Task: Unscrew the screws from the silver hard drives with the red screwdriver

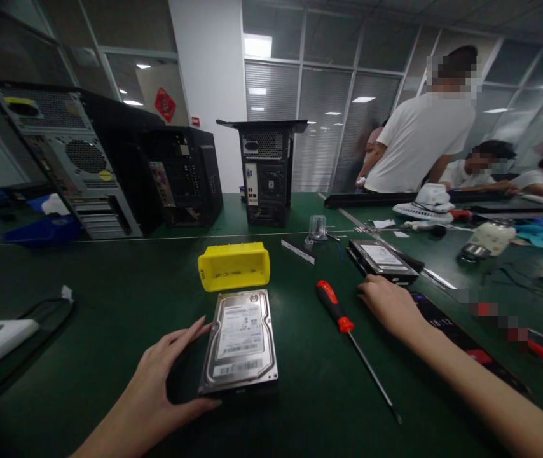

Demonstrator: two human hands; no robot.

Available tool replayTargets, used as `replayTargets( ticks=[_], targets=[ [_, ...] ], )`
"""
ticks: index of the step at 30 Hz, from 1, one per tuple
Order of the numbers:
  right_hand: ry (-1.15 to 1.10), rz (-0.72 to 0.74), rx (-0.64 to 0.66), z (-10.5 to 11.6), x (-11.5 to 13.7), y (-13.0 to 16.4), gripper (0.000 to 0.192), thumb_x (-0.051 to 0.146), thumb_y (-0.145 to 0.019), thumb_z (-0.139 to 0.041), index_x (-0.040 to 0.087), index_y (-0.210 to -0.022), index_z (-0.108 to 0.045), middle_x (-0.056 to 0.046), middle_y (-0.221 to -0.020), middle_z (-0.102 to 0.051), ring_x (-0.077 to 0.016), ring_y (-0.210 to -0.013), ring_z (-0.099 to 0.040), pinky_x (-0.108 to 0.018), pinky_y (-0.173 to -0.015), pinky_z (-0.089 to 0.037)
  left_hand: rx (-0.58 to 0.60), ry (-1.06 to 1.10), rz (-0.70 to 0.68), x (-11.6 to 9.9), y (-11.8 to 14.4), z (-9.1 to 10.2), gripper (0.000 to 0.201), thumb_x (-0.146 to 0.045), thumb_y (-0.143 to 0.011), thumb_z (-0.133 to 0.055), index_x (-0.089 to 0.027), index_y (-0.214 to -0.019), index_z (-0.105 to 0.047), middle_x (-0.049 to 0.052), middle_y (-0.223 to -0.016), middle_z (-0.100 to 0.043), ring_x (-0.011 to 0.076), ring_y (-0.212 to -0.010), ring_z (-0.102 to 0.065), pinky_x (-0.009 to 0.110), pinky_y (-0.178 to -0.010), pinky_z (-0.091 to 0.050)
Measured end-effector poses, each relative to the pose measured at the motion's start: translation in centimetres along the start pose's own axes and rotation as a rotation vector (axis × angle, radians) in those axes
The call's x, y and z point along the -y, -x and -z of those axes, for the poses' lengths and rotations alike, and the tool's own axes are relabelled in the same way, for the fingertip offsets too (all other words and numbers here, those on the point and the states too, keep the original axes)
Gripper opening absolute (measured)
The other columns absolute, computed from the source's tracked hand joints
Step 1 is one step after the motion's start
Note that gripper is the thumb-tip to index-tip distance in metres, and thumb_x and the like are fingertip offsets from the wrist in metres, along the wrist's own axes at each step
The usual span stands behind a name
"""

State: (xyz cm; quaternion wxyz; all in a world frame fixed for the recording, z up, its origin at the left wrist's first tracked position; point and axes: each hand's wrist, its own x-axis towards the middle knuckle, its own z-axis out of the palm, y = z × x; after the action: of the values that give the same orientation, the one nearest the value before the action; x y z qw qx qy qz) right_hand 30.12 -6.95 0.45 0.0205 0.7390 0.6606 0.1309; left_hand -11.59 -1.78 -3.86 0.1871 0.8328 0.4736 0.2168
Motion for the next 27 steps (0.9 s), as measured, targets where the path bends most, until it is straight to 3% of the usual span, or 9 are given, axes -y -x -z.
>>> replayTargets(
  ticks=[3, 8, 13, 19, 27],
  targets=[
    [-0.007, -0.002, -0.001, -0.4, -0.6, 0.0, 0.028, 0.022, -0.087, -0.045, 0.015, -0.099, -0.070, -0.012, -0.101, -0.065, -0.0251, -0.093, -0.064, -0.035, -0.074, -0.052, -0.001, 0.008, 0.009, -0.9, -0.1, 0.5, 0.103, -0.055, -0.052, -0.077, -0.022, -0.139, -0.033, 0.011, -0.125, -0.053, 0.0349, -0.114, -0.046, 0.051, -0.096, -0.036],
    [-0.024, -0.005, 0.007, -0.9, -1.6, -0.1, 0.028, 0.022, -0.085, -0.045, 0.018, -0.098, -0.070, -0.009, -0.098, -0.066, -0.0235, -0.089, -0.065, -0.032, -0.067, -0.051, 0.116, 0.005, 0.110, -2.1, -0.1, 1.4, 0.057, -0.058, -0.060, -0.071, -0.019, -0.098, -0.054, 0.008, -0.100, -0.056, 0.0301, -0.094, -0.049, 0.040, -0.076, -0.041],
    [-0.041, 0.010, 0.005, -0.7, -2.2, -0.1, 0.030, 0.022, -0.085, -0.044, 0.019, -0.101, -0.070, -0.008, -0.101, -0.067, -0.0227, -0.092, -0.064, -0.031, -0.070, -0.050, 0.237, -0.044, -0.099, -2.4, -0.3, 1.7, 0.040, -0.058, -0.072, -0.063, -0.020, -0.071, -0.053, 0.001, -0.082, -0.057, 0.0230, -0.081, -0.048, 0.036, -0.075, -0.035],
    [-0.015, -0.025, -0.007, 0.2, -3.0, 0.0, 0.030, 0.020, -0.082, -0.048, 0.016, -0.104, -0.068, -0.010, -0.105, -0.067, -0.0257, -0.096, -0.064, -0.035, -0.075, -0.051, 0.234, 0.002, -0.149, -2.4, -0.1, 1.6, 0.038, -0.056, -0.080, -0.056, -0.020, -0.069, -0.054, 0.001, -0.081, -0.059, 0.0219, -0.081, -0.048, 0.034, -0.076, -0.031],
    [0.000, 0.018, 0.002, -0.4, -2.0, -0.2, 0.035, 0.022, -0.088, -0.041, 0.012, -0.112, -0.064, -0.016, -0.113, -0.062, -0.0270, -0.100, -0.062, -0.037, -0.080, -0.050, 0.278, 0.013, -0.124, -2.8, 0.0, 1.9, 0.035, -0.053, -0.084, -0.054, -0.020, -0.073, -0.054, 0.000, -0.081, -0.058, 0.0210, -0.081, -0.049, 0.034, -0.077, -0.031]
  ],
)
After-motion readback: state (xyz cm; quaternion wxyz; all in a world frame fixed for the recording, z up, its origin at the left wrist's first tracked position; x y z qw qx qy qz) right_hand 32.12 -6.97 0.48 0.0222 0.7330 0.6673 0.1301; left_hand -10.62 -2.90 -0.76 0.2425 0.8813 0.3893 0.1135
